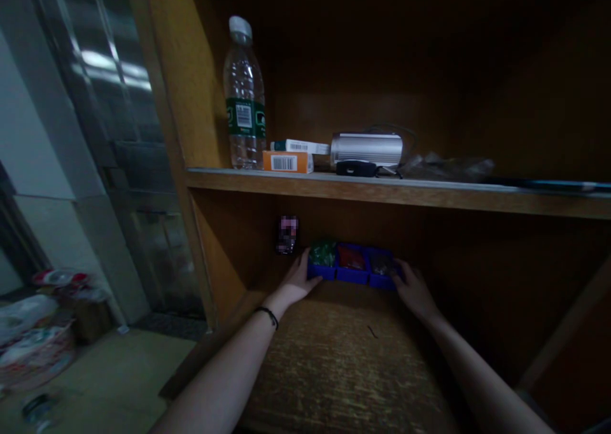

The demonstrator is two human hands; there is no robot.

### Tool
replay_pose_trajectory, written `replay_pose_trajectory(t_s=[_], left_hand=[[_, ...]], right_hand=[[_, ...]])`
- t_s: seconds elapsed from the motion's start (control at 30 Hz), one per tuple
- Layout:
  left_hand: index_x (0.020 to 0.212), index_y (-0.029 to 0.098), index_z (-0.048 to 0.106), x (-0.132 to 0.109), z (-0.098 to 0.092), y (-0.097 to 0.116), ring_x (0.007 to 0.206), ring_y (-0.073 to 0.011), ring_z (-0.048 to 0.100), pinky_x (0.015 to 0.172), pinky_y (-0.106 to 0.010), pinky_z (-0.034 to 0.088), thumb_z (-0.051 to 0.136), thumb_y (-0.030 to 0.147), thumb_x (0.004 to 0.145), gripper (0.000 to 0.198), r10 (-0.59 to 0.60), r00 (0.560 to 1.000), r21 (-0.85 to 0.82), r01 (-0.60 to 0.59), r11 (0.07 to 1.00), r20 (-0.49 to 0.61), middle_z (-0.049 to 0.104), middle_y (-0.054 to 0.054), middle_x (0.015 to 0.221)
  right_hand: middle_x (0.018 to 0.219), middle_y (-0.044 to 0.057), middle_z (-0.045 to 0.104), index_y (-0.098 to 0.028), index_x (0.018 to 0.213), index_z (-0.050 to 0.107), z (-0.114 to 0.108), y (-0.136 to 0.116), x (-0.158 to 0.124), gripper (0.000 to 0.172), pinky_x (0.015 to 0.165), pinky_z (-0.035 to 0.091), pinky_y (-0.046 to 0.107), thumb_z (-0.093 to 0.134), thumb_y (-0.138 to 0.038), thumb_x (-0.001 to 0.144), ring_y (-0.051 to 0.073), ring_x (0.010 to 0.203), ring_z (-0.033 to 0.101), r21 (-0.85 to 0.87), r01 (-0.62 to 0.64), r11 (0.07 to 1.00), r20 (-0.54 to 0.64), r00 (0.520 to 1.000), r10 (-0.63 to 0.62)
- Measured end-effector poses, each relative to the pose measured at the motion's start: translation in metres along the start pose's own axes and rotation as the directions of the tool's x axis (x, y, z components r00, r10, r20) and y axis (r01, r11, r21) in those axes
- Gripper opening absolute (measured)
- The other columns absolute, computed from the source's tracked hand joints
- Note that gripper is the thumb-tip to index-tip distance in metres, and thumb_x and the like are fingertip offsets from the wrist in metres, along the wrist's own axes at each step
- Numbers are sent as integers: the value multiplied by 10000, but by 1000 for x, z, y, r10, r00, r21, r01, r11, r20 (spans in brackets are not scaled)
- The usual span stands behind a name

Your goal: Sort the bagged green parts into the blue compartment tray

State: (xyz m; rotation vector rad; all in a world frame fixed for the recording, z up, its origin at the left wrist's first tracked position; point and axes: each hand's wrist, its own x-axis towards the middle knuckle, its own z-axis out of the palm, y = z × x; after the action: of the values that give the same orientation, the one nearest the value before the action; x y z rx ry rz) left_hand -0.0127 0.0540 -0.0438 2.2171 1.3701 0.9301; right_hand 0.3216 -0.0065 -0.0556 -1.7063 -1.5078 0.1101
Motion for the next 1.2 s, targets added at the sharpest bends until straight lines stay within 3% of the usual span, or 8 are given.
replay_pose_trajectory(t_s=[0.27,0.47,0.77,0.97,1.2], left_hand=[[1527,157,225,-1,2,4,1407,-398,312,1137,-547,281,643,387,830,845,25,999,120,-20,993,-35,360,-214,1495],[1531,152,177,3,4,1,1427,-402,257,1150,-598,209,654,384,836,875,87,996,70,-87,994,-5,316,-221,1527],[1544,165,111,5,7,4,1365,-350,411,1130,-521,325,690,304,820,938,95,995,-115,-90,989,41,383,-207,1505],[1539,196,136,4,6,1,1295,-347,490,1089,-513,380,709,274,789,947,98,995,-131,-93,987,32,440,-184,1471],[1513,209,190,-2,1,3,1019,-291,642,950,-466,474,675,232,773,885,73,996,-144,-64,988,58,619,-158,1262]], right_hand=[[1370,157,519,-226,1391,481,-10,-7,-7,518,1096,378,493,420,-462,934,327,1307,475,-7,1,1000,52,999,-1],[1338,152,557,-233,1377,480,-9,-3,-5,511,1072,392,517,478,-459,919,329,1256,517,-3,5,1000,32,999,-5],[1391,109,552,-269,1387,473,-8,3,-4,512,1091,378,520,502,-463,915,317,1277,512,30,27,999,38,999,-28],[1423,99,527,-261,1414,448,-7,9,-3,536,1123,352,489,485,-474,924,300,1318,471,23,54,998,56,997,-55],[1376,92,588,-264,1409,456,-13,-2,-10,553,1075,410,506,511,-500,912,300,1262,545,53,9,999,61,998,-12]])
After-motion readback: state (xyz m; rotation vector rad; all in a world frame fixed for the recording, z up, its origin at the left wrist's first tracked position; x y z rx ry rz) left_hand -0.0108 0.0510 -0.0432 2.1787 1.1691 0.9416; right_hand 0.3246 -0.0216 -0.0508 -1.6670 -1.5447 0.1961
